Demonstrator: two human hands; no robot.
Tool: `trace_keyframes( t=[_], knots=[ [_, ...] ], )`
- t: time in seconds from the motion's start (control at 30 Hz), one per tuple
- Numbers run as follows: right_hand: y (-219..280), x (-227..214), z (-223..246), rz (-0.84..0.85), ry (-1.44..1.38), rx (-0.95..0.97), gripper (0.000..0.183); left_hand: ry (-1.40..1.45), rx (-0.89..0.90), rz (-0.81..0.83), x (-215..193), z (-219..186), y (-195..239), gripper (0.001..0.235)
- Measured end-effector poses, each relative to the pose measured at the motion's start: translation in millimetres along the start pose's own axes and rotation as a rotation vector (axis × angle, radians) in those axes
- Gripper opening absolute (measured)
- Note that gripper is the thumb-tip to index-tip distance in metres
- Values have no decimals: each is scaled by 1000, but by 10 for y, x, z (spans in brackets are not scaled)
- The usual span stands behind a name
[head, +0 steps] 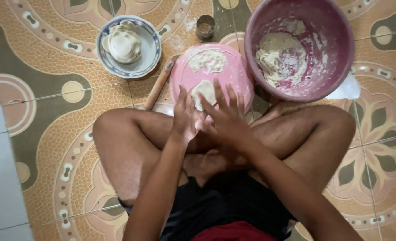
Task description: A person sits on the floor and prepares dough by pinching off small pieces, rolling them into balls between their palms, and placing them on a plate.
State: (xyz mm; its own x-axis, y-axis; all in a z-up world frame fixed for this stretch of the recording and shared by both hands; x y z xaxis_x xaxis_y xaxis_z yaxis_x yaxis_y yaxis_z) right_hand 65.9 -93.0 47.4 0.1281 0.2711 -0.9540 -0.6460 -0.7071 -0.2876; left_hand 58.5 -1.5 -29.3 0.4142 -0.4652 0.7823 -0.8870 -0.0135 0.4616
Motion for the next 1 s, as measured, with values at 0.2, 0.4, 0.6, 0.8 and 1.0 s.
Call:
trace_keyframes(
  t=[0.2,0.4,0.6,0.8,1.0],
  knots=[
    [89,161,-401,312,-85,265,77,-1,-17,53,217,-90,137,72],
    [114,-83,-34,379,-243,104,69,29,-8,28,96,-173,72,78],
    [-145,-293,-33,152,-126,18,57,-14,-25,-2,142,10,111,75],
    [143,-19,-238,125,2,150,73,54,43,-8,72,-180,47,65],
    [108,117,-63,3,-105,73,51,-37,57,-142,-98,-92,-1,39]
  ],
)
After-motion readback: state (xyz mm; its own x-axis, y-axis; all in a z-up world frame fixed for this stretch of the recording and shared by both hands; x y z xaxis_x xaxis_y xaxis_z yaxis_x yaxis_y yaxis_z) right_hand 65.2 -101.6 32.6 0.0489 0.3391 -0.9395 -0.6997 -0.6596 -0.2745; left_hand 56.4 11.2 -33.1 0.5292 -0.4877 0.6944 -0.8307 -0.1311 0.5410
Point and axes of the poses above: each hand's wrist, its own y-axis away from the middle knuckle, its own x-axis out of the palm, z = x × y, the point moved 8 cm from there along -y, towards the middle knuckle, and after that the axes turned 4 degrees about -y, right-handed, at the moved point
